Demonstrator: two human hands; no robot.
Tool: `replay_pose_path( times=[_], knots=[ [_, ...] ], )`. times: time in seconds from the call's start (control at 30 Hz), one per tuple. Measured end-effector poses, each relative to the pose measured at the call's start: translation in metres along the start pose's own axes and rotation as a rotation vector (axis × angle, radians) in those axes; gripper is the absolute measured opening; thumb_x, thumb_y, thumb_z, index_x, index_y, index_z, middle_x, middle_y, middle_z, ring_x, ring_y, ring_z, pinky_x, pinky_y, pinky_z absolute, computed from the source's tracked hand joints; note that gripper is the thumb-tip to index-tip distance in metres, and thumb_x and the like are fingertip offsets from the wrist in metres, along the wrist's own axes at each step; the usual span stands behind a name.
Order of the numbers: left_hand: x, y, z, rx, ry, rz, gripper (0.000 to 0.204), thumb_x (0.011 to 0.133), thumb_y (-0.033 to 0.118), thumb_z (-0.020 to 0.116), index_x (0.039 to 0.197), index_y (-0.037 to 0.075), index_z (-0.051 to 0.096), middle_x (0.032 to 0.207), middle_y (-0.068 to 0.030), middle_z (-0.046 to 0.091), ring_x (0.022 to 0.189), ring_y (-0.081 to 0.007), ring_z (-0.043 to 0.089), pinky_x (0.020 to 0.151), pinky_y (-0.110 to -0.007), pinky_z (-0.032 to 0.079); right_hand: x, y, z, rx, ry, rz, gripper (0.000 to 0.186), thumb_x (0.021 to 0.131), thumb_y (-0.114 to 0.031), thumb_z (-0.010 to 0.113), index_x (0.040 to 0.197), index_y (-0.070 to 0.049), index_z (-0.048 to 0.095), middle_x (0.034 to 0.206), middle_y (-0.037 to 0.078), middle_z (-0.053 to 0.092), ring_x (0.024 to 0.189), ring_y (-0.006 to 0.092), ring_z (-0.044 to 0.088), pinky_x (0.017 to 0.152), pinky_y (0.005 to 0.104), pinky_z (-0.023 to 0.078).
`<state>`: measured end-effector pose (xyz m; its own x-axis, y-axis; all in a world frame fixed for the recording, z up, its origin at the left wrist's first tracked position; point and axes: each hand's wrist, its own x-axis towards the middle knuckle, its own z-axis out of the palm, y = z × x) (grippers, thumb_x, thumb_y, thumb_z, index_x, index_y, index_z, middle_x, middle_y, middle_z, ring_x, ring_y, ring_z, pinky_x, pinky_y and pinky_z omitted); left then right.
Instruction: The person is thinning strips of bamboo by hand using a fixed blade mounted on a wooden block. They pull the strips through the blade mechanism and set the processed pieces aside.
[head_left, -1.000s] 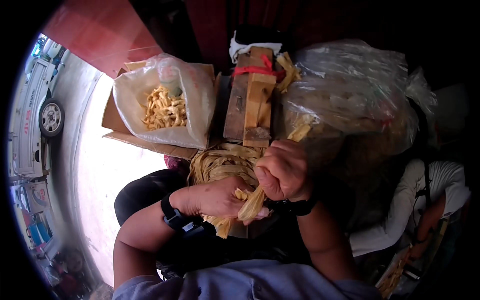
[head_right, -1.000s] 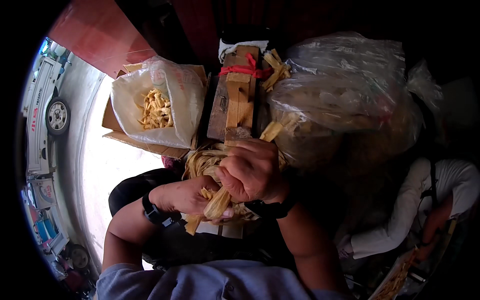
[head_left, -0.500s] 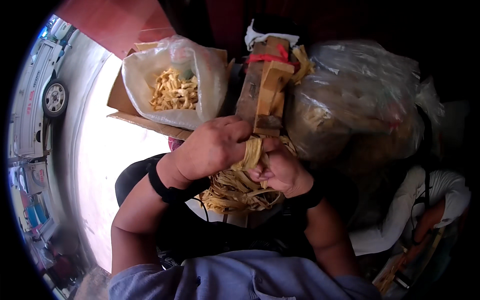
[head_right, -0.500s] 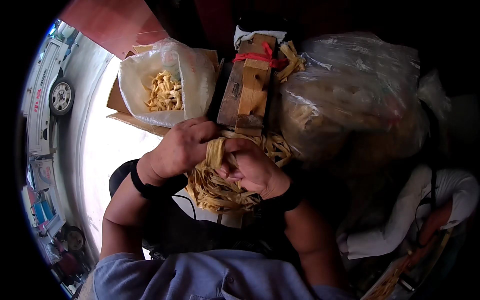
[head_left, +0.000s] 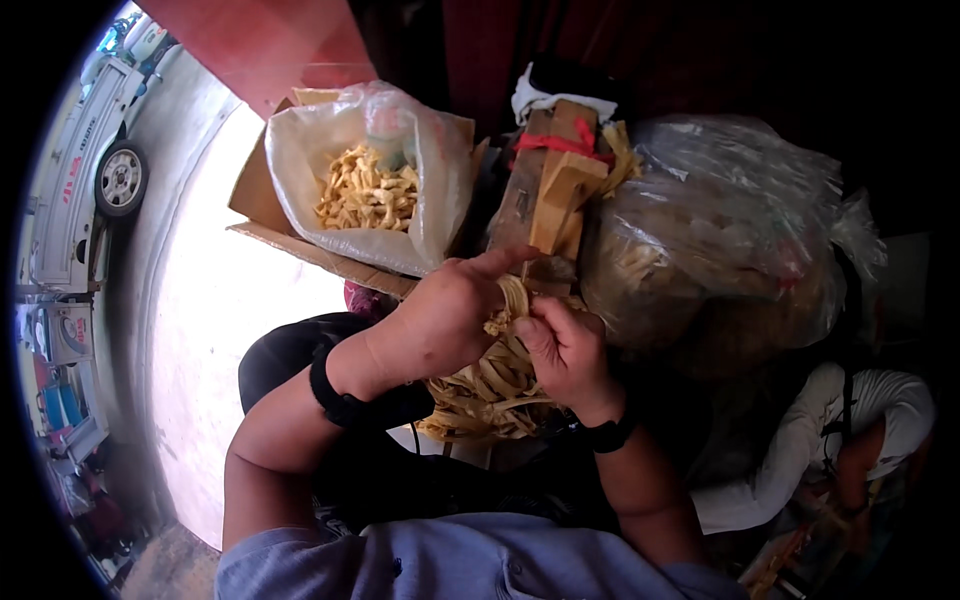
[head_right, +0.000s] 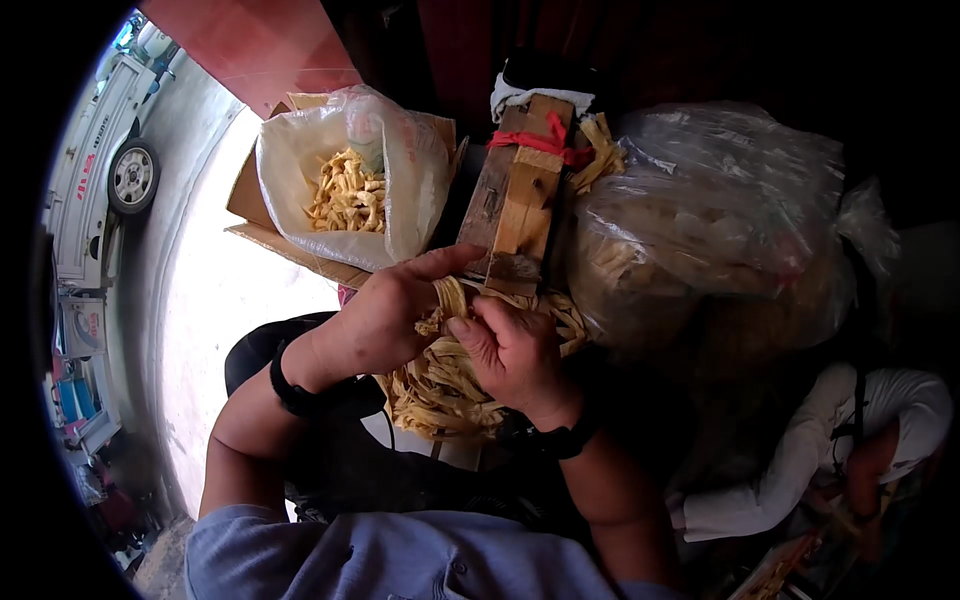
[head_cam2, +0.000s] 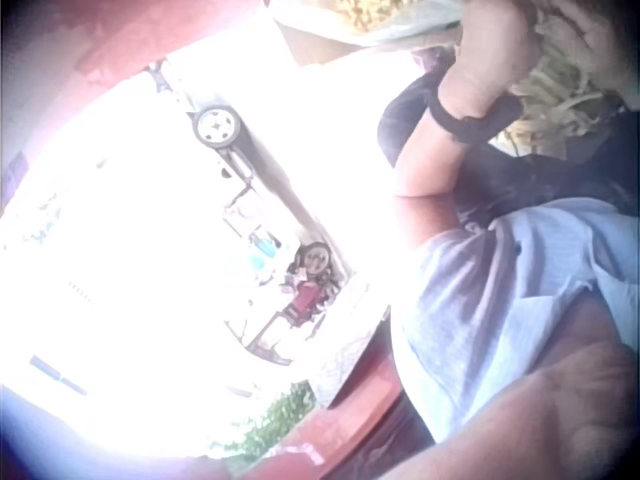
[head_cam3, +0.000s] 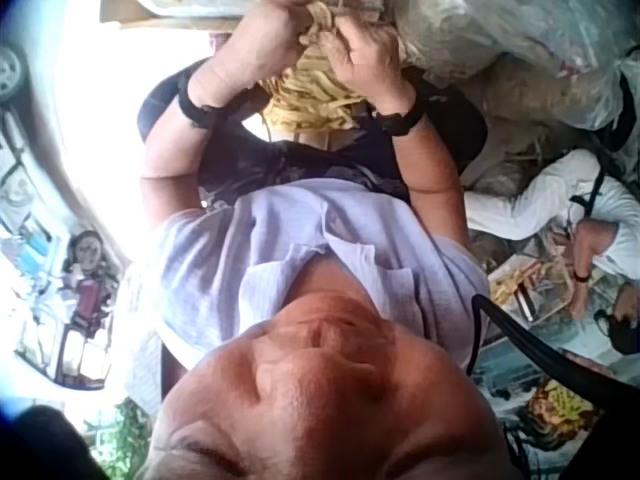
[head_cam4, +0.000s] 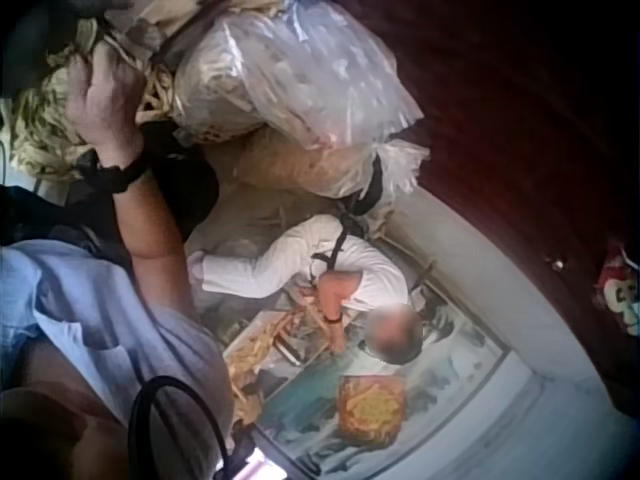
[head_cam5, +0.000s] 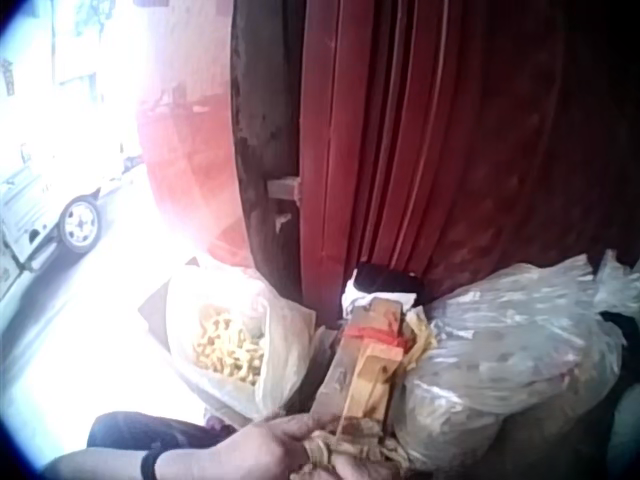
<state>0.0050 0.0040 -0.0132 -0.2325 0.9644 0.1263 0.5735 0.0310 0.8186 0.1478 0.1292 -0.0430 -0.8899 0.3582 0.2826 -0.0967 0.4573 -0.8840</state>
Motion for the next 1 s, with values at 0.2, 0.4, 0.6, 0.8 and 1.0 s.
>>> replay_pose_path(
  times=[0.2,0.4,0.6,0.8,1.0],
  knots=[
    [-0.003,0.006,-0.001,0.166,0.028,0.072,0.012,0.065,-0.006,0.065,0.077,-0.005,0.064,0.118,-0.0163,0.059,0.112,-0.0304,0.056,0.093,-0.039,0.043,0.004,0.001,0.009,-0.032,-0.026,0.094,0.018,0.091,-0.016,0.056,0.079,-0.002,0.055,0.064,0.010,0.056,0.056,0.0267,0.058,0.052,0.0354,0.044],
    [-0.003,0.022,-0.023,-0.737,0.237,-0.225,0.011,0.088,0.002,0.060,0.083,-0.007,0.064,0.111,-0.0104,0.059,0.108,-0.0223,0.058,0.096,-0.034,0.043,-0.004,0.006,-0.004,0.870,-0.229,0.404,0.041,0.100,-0.036,0.046,0.073,-0.005,0.048,0.063,-0.001,0.046,0.055,0.0067,0.037,0.050,0.0243,0.033],
    [-0.005,0.026,-0.028,-0.709,0.384,-0.240,0.017,0.089,0.007,0.061,0.089,-0.009,0.065,0.105,-0.0107,0.060,0.103,-0.0222,0.060,0.092,-0.034,0.046,0.000,-0.001,-0.007,1.190,-0.250,0.454,0.043,0.098,-0.041,0.049,0.070,-0.008,0.041,0.057,-0.003,0.036,0.049,0.0062,0.029,0.049,0.0246,0.024],
    [0.000,0.018,-0.025,-0.586,0.332,-0.292,0.023,0.090,0.017,0.064,0.097,-0.005,0.064,0.093,-0.0094,0.063,0.077,-0.0150,0.062,0.065,-0.025,0.051,0.003,0.003,-0.016,0.836,-0.140,0.456,0.035,0.098,-0.030,0.052,0.073,-0.006,0.051,0.060,-0.003,0.044,0.053,0.0054,0.035,0.050,0.0221,0.029],
    [0.006,0.010,-0.008,-0.936,0.058,-0.625,0.022,0.084,0.013,0.072,0.098,0.000,0.061,0.072,-0.0057,0.062,0.055,-0.0106,0.056,0.050,-0.022,0.047,0.012,-0.004,-0.020,0.445,-0.183,0.465,0.034,0.096,-0.030,0.058,0.076,-0.003,0.061,0.062,-0.004,0.051,0.056,0.0039,0.042,0.052,0.0203,0.034]
  ],
)
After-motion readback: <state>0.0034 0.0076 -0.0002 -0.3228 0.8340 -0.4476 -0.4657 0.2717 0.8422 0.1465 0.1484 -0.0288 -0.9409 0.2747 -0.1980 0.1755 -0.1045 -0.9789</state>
